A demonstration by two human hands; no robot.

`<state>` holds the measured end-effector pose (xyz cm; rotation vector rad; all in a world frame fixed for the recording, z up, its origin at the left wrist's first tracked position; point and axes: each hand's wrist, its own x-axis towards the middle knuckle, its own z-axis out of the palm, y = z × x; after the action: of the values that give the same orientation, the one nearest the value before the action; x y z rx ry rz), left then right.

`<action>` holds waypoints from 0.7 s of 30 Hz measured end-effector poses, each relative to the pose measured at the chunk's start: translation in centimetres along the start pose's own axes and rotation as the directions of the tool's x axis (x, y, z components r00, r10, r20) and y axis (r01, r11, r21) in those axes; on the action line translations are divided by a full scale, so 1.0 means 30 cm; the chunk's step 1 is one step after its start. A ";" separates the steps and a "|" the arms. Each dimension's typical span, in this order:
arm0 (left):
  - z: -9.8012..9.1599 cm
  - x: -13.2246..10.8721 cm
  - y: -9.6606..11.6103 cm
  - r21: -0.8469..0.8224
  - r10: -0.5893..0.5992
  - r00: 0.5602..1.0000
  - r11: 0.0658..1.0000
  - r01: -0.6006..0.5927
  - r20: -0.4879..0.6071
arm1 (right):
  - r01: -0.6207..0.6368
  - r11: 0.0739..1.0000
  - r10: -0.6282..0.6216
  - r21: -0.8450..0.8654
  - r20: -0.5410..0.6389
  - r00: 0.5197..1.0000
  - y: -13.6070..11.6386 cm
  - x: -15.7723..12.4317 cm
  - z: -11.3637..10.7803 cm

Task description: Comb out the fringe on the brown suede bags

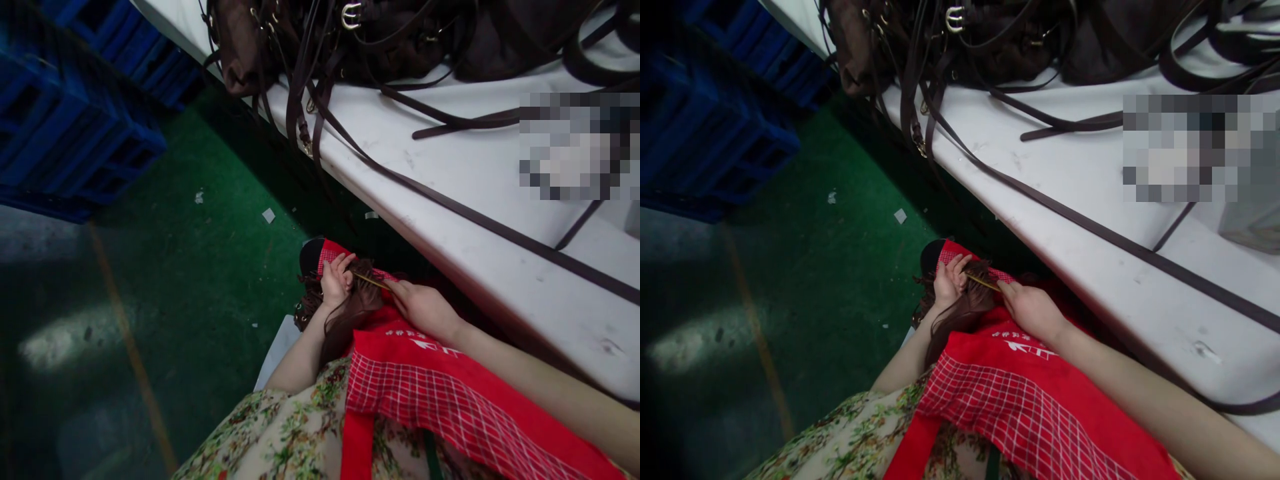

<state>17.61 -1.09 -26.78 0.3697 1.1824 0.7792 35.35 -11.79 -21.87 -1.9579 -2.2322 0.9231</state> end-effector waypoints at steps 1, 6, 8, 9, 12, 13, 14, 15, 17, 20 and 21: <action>0.000 -0.004 -0.002 0.005 0.013 1.000 1.000 -0.013 0.006 | -0.058 0.998 0.058 0.006 0.034 0.998 0.014 0.020 0.013; 0.000 -0.013 -0.007 0.064 0.024 0.999 0.998 -0.026 0.035 | -0.270 0.953 0.253 0.140 0.129 0.959 0.078 0.094 0.057; 0.002 -0.013 -0.010 0.104 0.037 0.998 0.994 -0.042 0.047 | -0.328 0.930 0.311 0.164 0.121 0.943 0.103 0.110 0.066; 0.005 -0.014 -0.014 0.139 0.044 0.998 0.989 -0.051 0.055 | -0.351 0.922 0.336 0.163 0.109 0.935 0.115 0.114 0.067; 0.024 -0.030 -0.030 0.312 0.065 0.994 0.946 -0.090 0.090 | -0.397 0.907 0.396 0.139 0.041 0.918 0.138 0.115 0.055; 0.032 -0.038 -0.033 0.367 0.079 0.991 0.923 -0.114 0.110 | -0.399 0.905 0.402 0.146 0.010 0.916 0.138 0.110 0.043; 0.039 -0.047 -0.033 0.405 0.106 0.986 0.902 -0.151 0.132 | -0.385 0.908 0.395 0.167 -0.025 0.919 0.130 0.102 0.026; 0.046 -0.057 -0.029 0.424 0.153 0.977 0.883 -0.202 0.147 | -0.349 0.914 0.368 0.205 -0.060 0.928 0.116 0.092 0.004; 0.053 -0.077 -0.005 0.428 0.310 0.942 0.839 -0.335 0.129 | -0.209 0.934 0.257 0.289 -0.137 0.957 0.068 0.065 -0.049; 0.051 -0.109 0.048 0.444 0.598 0.801 0.720 -0.534 -0.007 | 0.063 0.964 -0.020 0.257 -0.167 0.986 -0.021 0.022 -0.117; 0.048 -0.120 0.063 0.455 0.664 0.746 0.678 -0.577 -0.044 | 0.132 0.972 -0.109 0.193 -0.127 0.986 -0.044 0.012 -0.127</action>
<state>17.70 -2.17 -22.61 1.1252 1.4396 1.1817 35.60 -9.96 -18.27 -1.7234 -2.0784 0.9512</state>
